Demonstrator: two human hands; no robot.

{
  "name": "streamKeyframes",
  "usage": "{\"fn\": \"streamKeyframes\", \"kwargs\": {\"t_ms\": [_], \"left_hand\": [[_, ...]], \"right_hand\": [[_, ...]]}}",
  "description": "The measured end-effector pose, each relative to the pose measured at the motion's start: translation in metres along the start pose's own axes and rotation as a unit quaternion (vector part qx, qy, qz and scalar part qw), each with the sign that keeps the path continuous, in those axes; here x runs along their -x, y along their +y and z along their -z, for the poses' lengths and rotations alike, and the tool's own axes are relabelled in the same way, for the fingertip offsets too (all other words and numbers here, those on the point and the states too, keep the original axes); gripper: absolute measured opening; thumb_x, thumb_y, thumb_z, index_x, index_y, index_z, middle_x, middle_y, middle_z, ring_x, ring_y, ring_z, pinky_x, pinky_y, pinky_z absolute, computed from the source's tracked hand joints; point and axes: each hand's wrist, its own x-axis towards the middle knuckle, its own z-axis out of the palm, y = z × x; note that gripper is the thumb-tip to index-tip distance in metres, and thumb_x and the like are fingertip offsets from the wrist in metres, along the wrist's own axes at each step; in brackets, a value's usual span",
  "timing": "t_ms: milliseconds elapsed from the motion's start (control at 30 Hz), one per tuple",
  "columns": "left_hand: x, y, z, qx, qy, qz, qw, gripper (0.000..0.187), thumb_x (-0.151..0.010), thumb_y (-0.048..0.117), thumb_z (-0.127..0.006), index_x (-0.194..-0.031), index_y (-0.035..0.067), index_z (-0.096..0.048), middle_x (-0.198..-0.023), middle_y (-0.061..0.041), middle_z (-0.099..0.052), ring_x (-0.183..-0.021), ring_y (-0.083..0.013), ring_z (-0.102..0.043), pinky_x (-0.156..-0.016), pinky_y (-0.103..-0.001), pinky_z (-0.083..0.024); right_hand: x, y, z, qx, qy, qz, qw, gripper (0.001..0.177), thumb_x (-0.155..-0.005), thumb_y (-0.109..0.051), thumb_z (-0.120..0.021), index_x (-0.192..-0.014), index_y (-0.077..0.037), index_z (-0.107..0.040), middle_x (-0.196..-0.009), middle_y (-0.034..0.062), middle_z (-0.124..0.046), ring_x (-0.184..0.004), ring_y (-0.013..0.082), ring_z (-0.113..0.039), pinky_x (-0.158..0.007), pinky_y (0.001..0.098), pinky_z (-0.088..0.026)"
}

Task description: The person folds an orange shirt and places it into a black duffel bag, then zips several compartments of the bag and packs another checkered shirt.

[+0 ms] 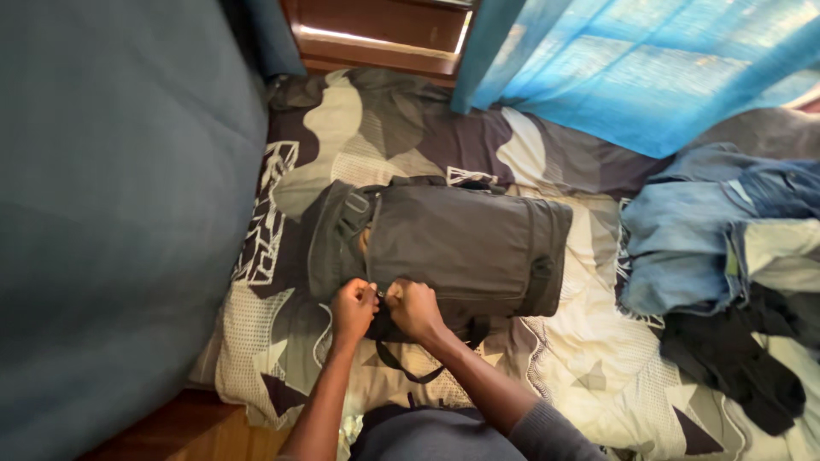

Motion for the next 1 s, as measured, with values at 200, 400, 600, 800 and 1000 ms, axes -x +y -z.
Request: {"fn": "streamKeyframes", "kwargs": {"t_ms": [200,400,600,800,1000], "left_hand": [[0.008,0.014,-0.006,-0.088,0.092,-0.106,0.986,0.022,-0.086,0.017,-0.071,-0.075,0.000,-0.062,-0.059,-0.009,-0.065,-0.052,-0.0184,-0.064,-0.054,-0.037,-0.050],[0.010,0.020,-0.005,-0.065,0.084,-0.098,0.990,0.023,-0.087,0.014,-0.069,-0.074,0.000,-0.058,-0.057,-0.009,-0.061,-0.051,-0.0164,-0.060,-0.053,-0.036,-0.048],[0.015,0.022,-0.005,-0.081,0.083,-0.121,0.986,0.022,-0.087,0.012,-0.069,-0.075,-0.001,-0.058,-0.057,-0.007,-0.060,-0.050,-0.0130,-0.056,-0.053,-0.033,-0.046],[0.018,0.023,-0.010,-0.082,0.114,-0.124,0.982,0.022,-0.088,0.011,-0.069,-0.075,-0.001,-0.055,-0.055,-0.008,-0.056,-0.050,-0.0122,-0.050,-0.052,-0.033,-0.044],[0.032,0.041,-0.022,-0.087,0.169,-0.183,0.964,0.025,-0.088,0.011,-0.071,-0.075,0.002,-0.052,-0.058,-0.007,-0.056,-0.051,-0.0136,-0.055,-0.054,-0.032,-0.044]], "right_hand": [[0.030,0.043,0.032,-0.045,0.058,0.013,0.997,0.007,-0.082,-0.011,-0.069,-0.086,-0.006,-0.073,-0.082,0.0182,-0.073,-0.080,0.0374,-0.074,-0.071,0.0447,-0.057],[0.052,0.090,0.074,-0.006,0.088,-0.035,0.996,0.009,-0.088,-0.014,-0.067,-0.093,-0.008,-0.072,-0.078,0.0194,-0.072,-0.072,0.0368,-0.073,-0.068,0.0439,-0.058],[0.060,0.130,0.097,0.045,0.105,0.015,0.993,0.011,-0.089,-0.012,-0.063,-0.092,-0.006,-0.071,-0.081,0.0196,-0.073,-0.073,0.0382,-0.072,-0.067,0.0452,-0.056],[0.065,0.179,0.121,0.052,0.111,-0.017,0.992,0.013,-0.091,-0.009,-0.060,-0.093,-0.007,-0.073,-0.085,0.0183,-0.075,-0.074,0.0324,-0.075,-0.072,0.0404,-0.059],[0.070,0.197,0.152,0.029,0.212,-0.111,0.971,0.008,-0.091,-0.014,-0.068,-0.094,-0.008,-0.073,-0.083,0.0156,-0.076,-0.075,0.0282,-0.076,-0.067,0.0394,-0.057]]}}
